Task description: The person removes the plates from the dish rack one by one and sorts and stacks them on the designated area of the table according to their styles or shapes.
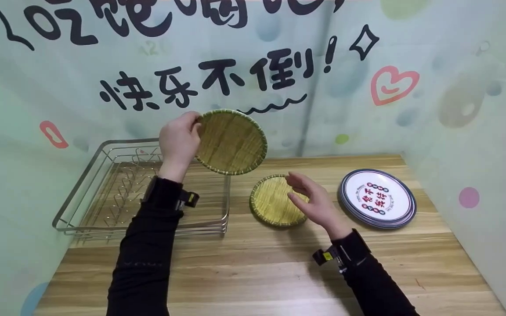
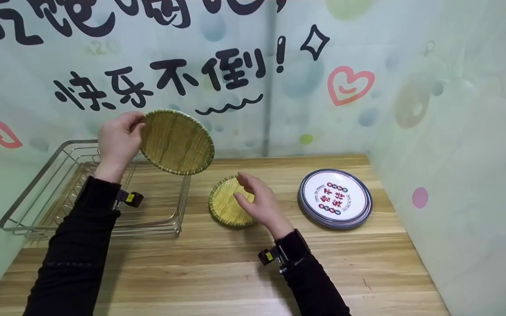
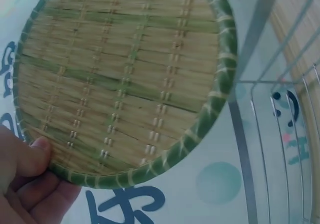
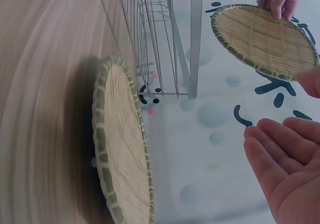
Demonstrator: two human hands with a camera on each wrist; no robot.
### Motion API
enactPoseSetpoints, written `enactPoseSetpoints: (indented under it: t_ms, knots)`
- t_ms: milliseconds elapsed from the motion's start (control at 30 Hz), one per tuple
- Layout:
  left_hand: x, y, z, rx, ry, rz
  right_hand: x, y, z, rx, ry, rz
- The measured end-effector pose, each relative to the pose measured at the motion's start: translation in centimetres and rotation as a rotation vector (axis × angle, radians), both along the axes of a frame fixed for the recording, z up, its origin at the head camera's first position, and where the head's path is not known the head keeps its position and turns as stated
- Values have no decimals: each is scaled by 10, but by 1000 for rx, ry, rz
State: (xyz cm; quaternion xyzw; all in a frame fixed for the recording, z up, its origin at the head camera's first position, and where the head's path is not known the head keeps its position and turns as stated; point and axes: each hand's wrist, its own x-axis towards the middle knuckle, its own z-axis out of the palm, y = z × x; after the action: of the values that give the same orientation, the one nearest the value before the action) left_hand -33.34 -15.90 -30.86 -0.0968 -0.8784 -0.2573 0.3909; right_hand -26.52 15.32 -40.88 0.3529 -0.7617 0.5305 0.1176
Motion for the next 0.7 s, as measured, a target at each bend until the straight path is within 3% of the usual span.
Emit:
enactPoseSetpoints:
  t_ms: [300,700]
  knots:
    - [11,15,4,29,-86,-64,-1,-10,2,-44,-24,11]
    - [20,36,-2,-6,-67,-135,4,-23,13,-121,-75,-38]
